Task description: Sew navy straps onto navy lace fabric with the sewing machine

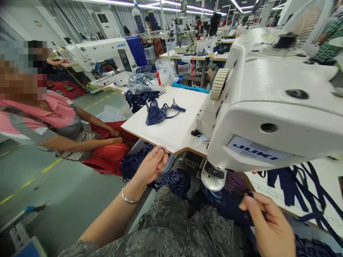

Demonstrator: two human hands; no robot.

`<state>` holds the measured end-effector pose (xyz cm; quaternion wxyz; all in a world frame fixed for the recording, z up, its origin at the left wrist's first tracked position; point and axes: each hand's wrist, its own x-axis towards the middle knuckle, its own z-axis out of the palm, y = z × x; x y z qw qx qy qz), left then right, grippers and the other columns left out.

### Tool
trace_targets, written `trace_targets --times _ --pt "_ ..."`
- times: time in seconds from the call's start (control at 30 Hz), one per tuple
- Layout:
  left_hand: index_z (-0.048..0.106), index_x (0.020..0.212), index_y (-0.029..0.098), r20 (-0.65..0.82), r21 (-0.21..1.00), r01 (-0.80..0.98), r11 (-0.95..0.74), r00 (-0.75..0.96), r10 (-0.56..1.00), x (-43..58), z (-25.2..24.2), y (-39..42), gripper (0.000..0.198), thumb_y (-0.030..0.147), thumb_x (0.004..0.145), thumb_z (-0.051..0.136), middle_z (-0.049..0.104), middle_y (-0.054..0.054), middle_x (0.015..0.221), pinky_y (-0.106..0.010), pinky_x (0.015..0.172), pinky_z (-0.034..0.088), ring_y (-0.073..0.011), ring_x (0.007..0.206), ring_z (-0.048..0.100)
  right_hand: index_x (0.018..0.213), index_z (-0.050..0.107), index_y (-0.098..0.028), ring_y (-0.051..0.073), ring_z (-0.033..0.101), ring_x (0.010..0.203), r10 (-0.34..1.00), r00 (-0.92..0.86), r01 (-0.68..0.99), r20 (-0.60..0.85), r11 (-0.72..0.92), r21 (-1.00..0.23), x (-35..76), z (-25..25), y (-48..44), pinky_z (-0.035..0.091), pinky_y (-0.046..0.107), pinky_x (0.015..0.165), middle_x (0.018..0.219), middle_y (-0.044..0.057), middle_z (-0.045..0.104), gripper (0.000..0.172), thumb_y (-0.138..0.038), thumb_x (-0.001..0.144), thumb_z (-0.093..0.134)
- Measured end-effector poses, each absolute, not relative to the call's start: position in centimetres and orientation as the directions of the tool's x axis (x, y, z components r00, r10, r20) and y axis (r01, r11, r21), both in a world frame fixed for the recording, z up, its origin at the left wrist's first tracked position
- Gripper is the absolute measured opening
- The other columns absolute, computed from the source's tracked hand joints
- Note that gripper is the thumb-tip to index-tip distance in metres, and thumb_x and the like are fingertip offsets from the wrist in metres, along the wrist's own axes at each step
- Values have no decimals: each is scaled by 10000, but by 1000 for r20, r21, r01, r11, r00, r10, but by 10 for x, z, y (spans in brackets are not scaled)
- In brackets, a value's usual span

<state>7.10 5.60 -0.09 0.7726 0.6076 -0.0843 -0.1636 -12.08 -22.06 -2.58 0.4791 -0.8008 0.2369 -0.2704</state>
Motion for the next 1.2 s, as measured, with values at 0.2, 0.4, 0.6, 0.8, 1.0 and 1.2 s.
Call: trace_targets --times 0.2,0.4,0.6,0.8,1.0,1.2 --pt "558 856 160 -68 982 -67 -175 745 -664 14 17 6 282 397 968 453 511 49 588 -193 549 353 -76 556 454 1013 664 -253 163 686 752 -339 812 116 475 -704 -701 -91 -5 -172 544 244 694 880 -11 713 130 -344 961 586" --pt "525 791 179 113 823 -465 -327 698 -707 3 20 -2 262 304 986 403 551 24 684 -208 570 349 -92 610 474 1141 633 -151 208 667 793 -25 759 247 650 -913 -324 -80 -6 -156 519 333 739 903 66 695 197 -156 996 499" --pt "527 839 188 279 612 -679 -405 665 -693 2 17 -1 237 254 1002 367 572 0 756 -228 594 376 -111 655 517 1195 601 -147 199 646 775 -42 734 254 678 -909 -331 -85 -3 -158 501 329 713 895 65 683 235 -107 975 528" --pt "528 877 181 379 266 -860 -435 508 -774 -4 14 -5 207 135 963 346 575 -10 734 -270 531 414 -154 627 536 1283 540 -136 224 655 926 -37 730 244 682 -919 -311 -86 -7 -150 537 370 812 1061 109 681 310 -77 987 467" --pt "501 1084 127 339 -82 -928 -363 316 -886 -8 19 -1 207 89 905 405 578 -34 798 -311 521 459 -191 671 569 1297 526 -153 232 649 1001 -116 777 228 619 -864 -448 -89 -13 -143 575 396 846 1115 126 666 327 -93 1004 393" --pt "498 1125 143 336 7 -916 -401 380 -862 -7 17 2 206 140 927 440 581 2 735 -303 509 416 -175 624 567 1433 395 -167 222 624 1109 -41 875 254 482 -809 -531 -94 -4 -150 571 338 887 1257 124 613 429 -121 1011 333"
